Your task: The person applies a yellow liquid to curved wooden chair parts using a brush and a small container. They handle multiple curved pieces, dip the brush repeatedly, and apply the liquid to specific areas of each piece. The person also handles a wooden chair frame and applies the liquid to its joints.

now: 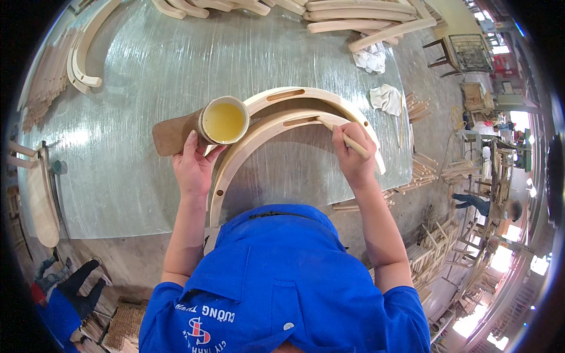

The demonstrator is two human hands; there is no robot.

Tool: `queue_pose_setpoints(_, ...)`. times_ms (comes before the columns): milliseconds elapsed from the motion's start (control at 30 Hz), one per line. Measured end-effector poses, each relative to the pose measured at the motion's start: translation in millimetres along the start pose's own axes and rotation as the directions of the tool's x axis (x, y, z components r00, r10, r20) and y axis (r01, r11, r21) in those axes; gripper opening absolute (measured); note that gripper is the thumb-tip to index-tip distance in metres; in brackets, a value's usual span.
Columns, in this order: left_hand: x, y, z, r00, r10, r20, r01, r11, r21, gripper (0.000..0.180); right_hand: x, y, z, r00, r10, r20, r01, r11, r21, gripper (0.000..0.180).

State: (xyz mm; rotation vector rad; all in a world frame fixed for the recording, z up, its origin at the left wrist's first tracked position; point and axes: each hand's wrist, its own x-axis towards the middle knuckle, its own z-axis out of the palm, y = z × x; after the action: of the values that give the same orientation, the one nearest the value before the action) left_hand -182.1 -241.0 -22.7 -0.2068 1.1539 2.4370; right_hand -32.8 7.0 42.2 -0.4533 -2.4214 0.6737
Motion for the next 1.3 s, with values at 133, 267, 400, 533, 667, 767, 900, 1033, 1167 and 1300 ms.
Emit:
queue_pose_setpoints(133, 1.5, -0.7, 4.5, 1.000, -0.012, -0.013, 0.012, 1.000, -0.004, 0.025, -2.9, -6.9, 13.8, 0.983, 0.162, 0.081, -0.174, 0.970, 0.172, 0.019)
queue_pose_setpoints(267, 3.7, -0.8, 4.6, 1.000, -0.021, -0.005, 0.021, 1.000, -0.005, 0.024, 0.7, -31.3, 30.3, 0.994, 0.057, 0.090, -0.072, 0.980, 0.184, 0.016)
queue_pose_setpoints(400, 1.3, 2.9, 4.7, 1.000, -0.013, 0.003, 0.013, 1.000, -0.008, 0.024, 0.9, -7.1, 2.1, 0.982, 0.160, 0.102, -0.171, 0.980, 0.105, 0.016)
queue_pose_setpoints(533, 1.8, 2.3, 2.9, 1.000, -0.016, -0.008, 0.016, 1.000, 0.011, 0.025, 0.4, -22.5, 11.9, 0.973, 0.179, 0.143, -0.211, 0.945, 0.250, 0.011)
queue_pose_setpoints(667, 2.3, 2.0, 4.3, 1.000, -0.020, -0.004, 0.020, 1.000, 0.008, 0.024, -3.4, -27.7, 5.9, 0.953, 0.073, 0.294, -0.143, 0.963, 0.226, 0.010)
queue_pose_setpoints(767, 3.4, 2.6, 4.8, 1.000, -0.010, 0.025, 0.010, 1.000, -0.013, 0.024, 0.1, -21.5, -9.3, 0.952, 0.113, 0.286, -0.151, 0.982, 0.114, 0.008)
queue_pose_setpoints(900, 7.0, 2.5, 6.9, 1.000, -0.023, 0.004, 0.023, 1.000, 0.020, 0.024, -3.6, -32.1, 6.1, 0.963, 0.045, 0.264, -0.095, 0.979, 0.180, 0.007)
queue_pose_setpoints(1033, 11.2, 1.8, 7.5, 0.999, -0.016, 0.036, 0.016, 1.000, 0.002, 0.024, 2.5, -25.6, -3.8, 0.949, 0.097, 0.300, -0.146, 0.979, 0.145, 0.008)
queue_pose_setpoints(1167, 15.7, 1.6, 8.4, 0.997, -0.027, 0.074, 0.027, 1.000, -0.003, 0.022, 8.6, -7.3, -19.2, 0.950, 0.195, 0.245, -0.216, 0.975, 0.058, 0.007)
queue_pose_setpoints(1300, 22.1, -2.1, 6.3, 0.997, -0.055, 0.054, 0.054, 0.998, 0.016, 0.023, 6.8, -16.5, -11.0, 0.956, 0.200, 0.214, -0.220, 0.973, 0.071, 0.007)
